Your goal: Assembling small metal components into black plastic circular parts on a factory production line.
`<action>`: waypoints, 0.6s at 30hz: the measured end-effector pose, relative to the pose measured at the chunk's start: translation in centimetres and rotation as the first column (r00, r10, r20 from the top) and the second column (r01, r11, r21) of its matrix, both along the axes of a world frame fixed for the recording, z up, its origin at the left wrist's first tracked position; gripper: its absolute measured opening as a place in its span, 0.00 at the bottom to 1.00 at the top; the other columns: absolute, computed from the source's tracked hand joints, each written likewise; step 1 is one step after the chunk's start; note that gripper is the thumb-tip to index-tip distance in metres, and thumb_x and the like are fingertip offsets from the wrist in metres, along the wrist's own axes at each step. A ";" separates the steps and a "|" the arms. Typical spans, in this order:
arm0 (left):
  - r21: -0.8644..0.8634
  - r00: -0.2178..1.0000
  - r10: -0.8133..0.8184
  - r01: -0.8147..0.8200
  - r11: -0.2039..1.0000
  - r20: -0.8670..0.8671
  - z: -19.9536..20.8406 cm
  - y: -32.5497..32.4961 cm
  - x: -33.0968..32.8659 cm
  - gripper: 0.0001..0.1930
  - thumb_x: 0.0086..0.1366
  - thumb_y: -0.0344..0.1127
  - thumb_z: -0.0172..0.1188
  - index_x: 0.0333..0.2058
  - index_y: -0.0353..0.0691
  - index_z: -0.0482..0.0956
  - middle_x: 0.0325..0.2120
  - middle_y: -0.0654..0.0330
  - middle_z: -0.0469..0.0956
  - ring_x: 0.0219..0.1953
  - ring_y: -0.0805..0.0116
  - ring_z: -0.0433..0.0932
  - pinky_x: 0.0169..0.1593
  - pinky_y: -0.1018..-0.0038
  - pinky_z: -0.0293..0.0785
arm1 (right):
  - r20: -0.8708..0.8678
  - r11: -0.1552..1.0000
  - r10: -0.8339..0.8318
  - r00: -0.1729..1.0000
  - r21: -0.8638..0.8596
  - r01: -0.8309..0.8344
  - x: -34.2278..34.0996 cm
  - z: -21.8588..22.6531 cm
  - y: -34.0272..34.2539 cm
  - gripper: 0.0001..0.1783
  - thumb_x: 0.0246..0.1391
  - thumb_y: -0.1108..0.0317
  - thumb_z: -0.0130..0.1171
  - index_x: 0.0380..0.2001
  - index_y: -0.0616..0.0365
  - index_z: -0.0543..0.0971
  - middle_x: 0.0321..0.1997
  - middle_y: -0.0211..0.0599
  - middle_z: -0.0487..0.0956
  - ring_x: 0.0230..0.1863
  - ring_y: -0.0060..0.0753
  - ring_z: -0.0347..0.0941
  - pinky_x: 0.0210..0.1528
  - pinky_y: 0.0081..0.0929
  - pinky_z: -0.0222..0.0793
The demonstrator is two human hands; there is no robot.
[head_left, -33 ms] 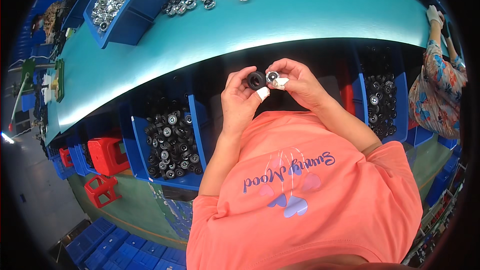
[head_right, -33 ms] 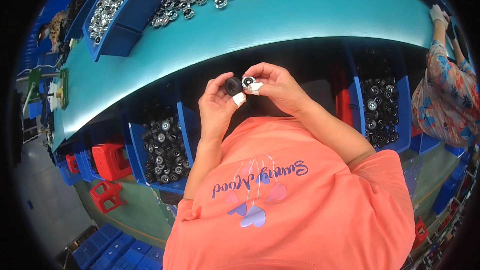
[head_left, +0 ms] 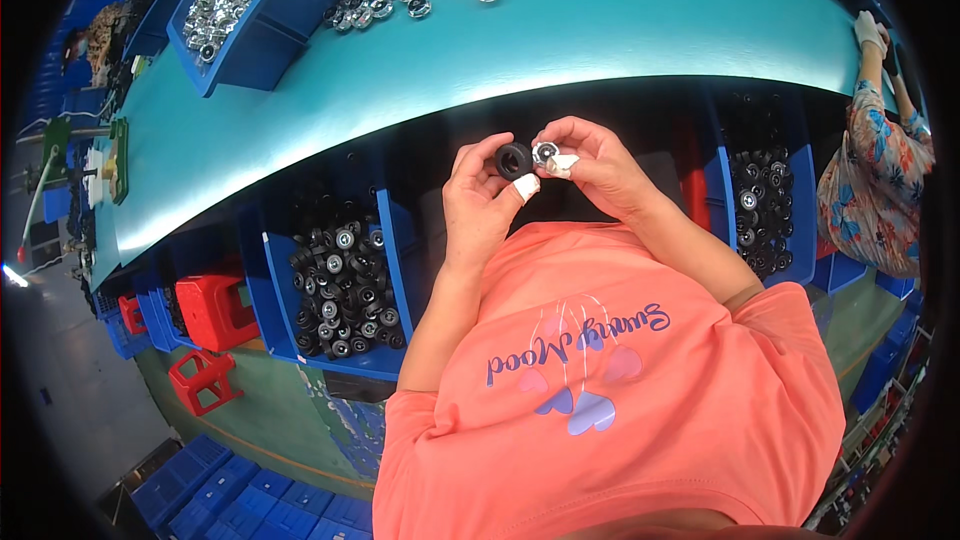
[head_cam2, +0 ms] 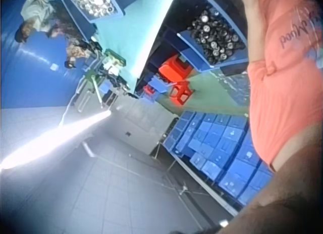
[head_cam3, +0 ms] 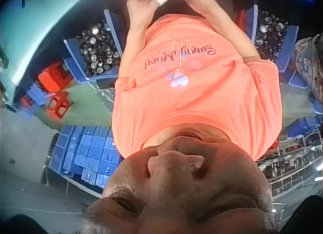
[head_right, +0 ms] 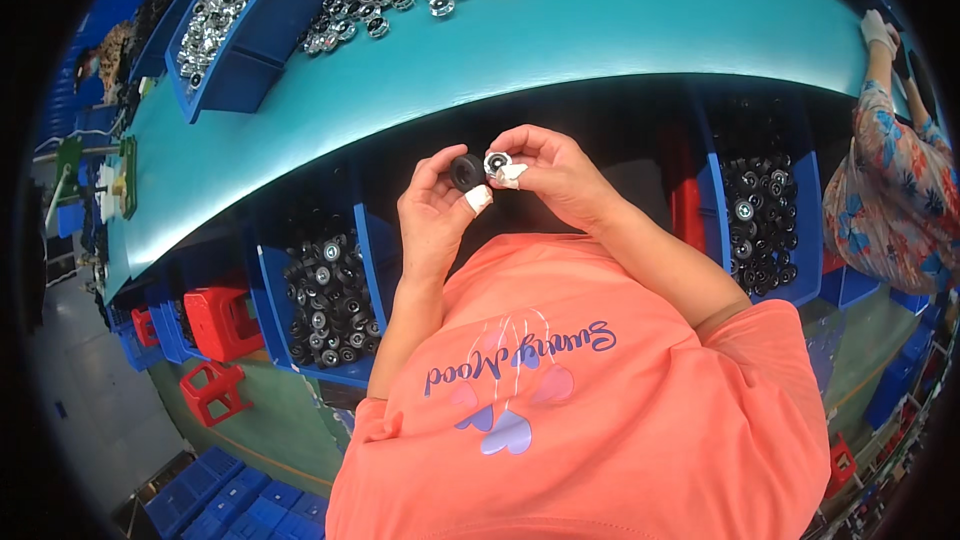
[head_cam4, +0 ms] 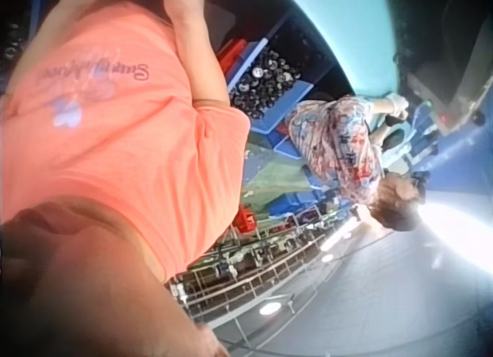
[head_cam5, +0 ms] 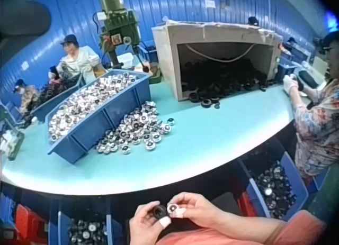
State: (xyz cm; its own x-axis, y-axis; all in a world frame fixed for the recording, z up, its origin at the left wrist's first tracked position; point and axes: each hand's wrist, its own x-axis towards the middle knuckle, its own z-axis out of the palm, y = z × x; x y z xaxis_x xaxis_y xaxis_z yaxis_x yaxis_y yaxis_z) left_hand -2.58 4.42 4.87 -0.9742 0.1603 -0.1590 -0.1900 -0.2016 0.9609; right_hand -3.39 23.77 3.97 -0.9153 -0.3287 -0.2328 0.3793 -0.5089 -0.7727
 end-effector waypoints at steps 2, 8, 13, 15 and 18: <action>0.016 1.000 -0.017 0.017 1.000 0.015 -0.5 -0.3 0.1 0.27 0.56 0.15 0.66 0.57 0.28 0.74 0.46 0.60 0.73 0.50 0.69 0.79 0.53 0.73 0.81 | 0.016 0.999 -0.002 1.000 -0.044 0.002 0.1 0.1 0.0 0.16 0.59 0.73 0.62 0.50 0.64 0.78 0.45 0.35 0.80 0.47 0.26 0.79 0.54 0.26 0.76; 0.521 0.968 -0.180 0.064 0.851 0.176 -1.4 -0.9 0.1 0.27 0.65 0.28 0.63 0.61 0.29 0.69 0.49 0.50 0.78 0.49 0.63 0.80 0.56 0.68 0.78 | 0.072 0.997 0.009 0.997 -0.073 -0.003 0.3 0.8 -0.1 0.19 0.63 0.70 0.62 0.56 0.64 0.76 0.44 0.37 0.82 0.44 0.24 0.79 0.47 0.23 0.76; 0.761 0.936 -0.303 0.066 0.646 0.176 -2.4 -1.4 0.0 0.30 0.70 0.39 0.61 0.65 0.29 0.64 0.51 0.47 0.78 0.49 0.60 0.80 0.57 0.62 0.79 | 0.016 1.000 -0.023 1.000 -0.009 0.023 0.4 0.5 0.2 0.19 0.64 0.69 0.62 0.56 0.62 0.76 0.42 0.36 0.83 0.42 0.22 0.79 0.43 0.20 0.74; 0.764 0.936 -0.309 0.075 0.641 0.168 -2.7 -1.2 0.1 0.31 0.71 0.40 0.60 0.65 0.29 0.64 0.51 0.47 0.77 0.49 0.60 0.80 0.56 0.61 0.80 | -0.009 0.998 -0.047 0.999 0.050 0.047 0.5 0.5 0.0 0.19 0.64 0.69 0.63 0.56 0.62 0.77 0.42 0.35 0.83 0.42 0.21 0.78 0.41 0.19 0.74; 0.739 0.937 -0.301 0.075 0.669 0.177 -2.3 -1.1 0.3 0.30 0.71 0.43 0.61 0.64 0.30 0.65 0.51 0.46 0.78 0.48 0.61 0.80 0.56 0.61 0.80 | -0.041 0.986 -0.085 0.996 0.138 0.090 0.6 0.8 -0.3 0.19 0.64 0.69 0.63 0.56 0.62 0.77 0.42 0.34 0.83 0.42 0.20 0.78 0.40 0.19 0.73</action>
State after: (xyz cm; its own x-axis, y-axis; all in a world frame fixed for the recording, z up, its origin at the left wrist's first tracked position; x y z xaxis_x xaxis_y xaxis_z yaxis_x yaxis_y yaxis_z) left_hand -2.33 3.34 2.54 -0.8468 0.5081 -0.1574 -0.5206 -0.7308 0.4415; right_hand -2.74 23.44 4.78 -0.9474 -0.2137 -0.2382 0.3098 -0.4253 -0.8504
